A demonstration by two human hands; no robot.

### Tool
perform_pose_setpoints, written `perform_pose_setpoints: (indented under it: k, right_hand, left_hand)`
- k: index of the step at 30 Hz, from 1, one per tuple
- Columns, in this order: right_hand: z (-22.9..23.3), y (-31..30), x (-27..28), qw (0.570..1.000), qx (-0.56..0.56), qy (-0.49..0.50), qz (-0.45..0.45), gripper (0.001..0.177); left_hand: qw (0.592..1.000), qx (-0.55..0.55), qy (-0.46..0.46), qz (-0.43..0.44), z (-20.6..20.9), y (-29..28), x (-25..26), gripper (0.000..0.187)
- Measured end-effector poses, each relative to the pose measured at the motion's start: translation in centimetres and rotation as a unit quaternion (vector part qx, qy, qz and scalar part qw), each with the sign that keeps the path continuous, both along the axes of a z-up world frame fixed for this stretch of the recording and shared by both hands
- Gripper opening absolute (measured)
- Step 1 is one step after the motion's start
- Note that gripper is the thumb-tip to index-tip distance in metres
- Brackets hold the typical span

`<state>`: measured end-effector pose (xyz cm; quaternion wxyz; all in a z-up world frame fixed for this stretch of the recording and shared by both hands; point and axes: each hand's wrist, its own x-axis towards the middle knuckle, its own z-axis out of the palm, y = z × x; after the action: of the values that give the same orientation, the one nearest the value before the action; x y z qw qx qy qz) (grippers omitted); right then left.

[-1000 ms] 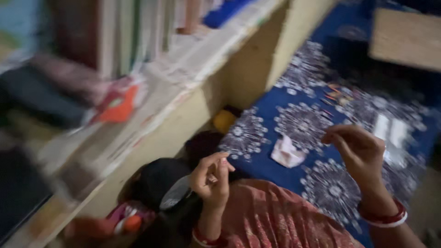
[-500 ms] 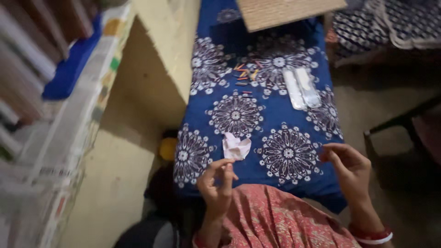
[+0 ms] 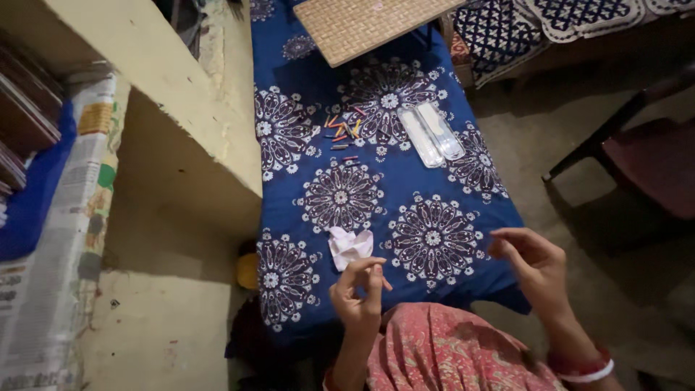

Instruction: The person gathers scattered crayons from a patterned tablecloth and places them into a clear plastic container. They then transfer the crayons into a clear plastic case, arranging them in rows before closing the lid.

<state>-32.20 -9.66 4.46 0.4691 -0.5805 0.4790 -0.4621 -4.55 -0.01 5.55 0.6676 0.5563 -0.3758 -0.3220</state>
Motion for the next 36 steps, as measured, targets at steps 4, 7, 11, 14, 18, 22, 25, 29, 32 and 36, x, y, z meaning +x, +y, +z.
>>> perform_pose_setpoints:
  k: [4, 7, 11, 14, 18, 22, 25, 29, 32, 36]
  right_hand:
    - [0.4, -1.6, -0.8, 0.999, 0.010, -0.016, 0.027, 0.015]
    - [1.3, -3.0, -2.6, 0.998, 0.007, -0.021, 0.058, 0.017]
    - [2.1, -5.1, -8.4, 0.998, -0.002, -0.004, 0.066, 0.017]
    - [2.2, -6.9, -15.3, 0.998, -0.009, -0.004, 0.065, 0.018]
    - [1.3, -9.4, -24.8, 0.999, -0.015, 0.008, 0.037, 0.018]
    - [0.2, -12.3, -30.4, 1.000, 0.012, 0.017, 0.023, 0.019]
    - [-0.5, -14.6, -32.2, 0.998, 0.031, 0.031, 0.054, 0.018]
    - [-1.5, -17.9, -31.9, 0.993, 0.053, 0.037, 0.101, 0.018]
    - [-1.5, -20.1, -31.6, 0.986, 0.066, 0.057, 0.140, 0.018]
    - [-0.2, -23.5, -32.9, 0.976, 0.039, 0.100, 0.188, 0.018]
  left_hand:
    - [1.000, 0.018, 0.015, 0.017, 0.4, 0.3, -2.6, 0.010]
    - [0.999, 0.018, -0.008, 0.037, 0.9, -0.3, -5.5, 0.010]
    - [0.998, 0.017, 0.020, 0.050, 1.1, -2.6, -11.7, 0.010]
    - [0.998, 0.035, 0.017, 0.043, 1.6, -5.0, -18.2, 0.010]
    - [0.999, 0.042, 0.028, 0.010, 2.5, -8.2, -27.1, 0.011]
    - [0.996, 0.087, 0.002, -0.021, 2.8, -11.5, -33.0, 0.010]
    - [0.994, 0.103, -0.001, -0.030, 2.5, -13.4, -36.0, 0.009]
    - [0.990, 0.136, -0.005, -0.031, 2.0, -16.4, -38.3, 0.010]
    - [0.986, 0.163, 0.023, -0.036, 1.2, -18.7, -40.2, 0.010]
    - [0.988, 0.143, 0.040, -0.039, -0.3, -22.2, -42.8, 0.010]
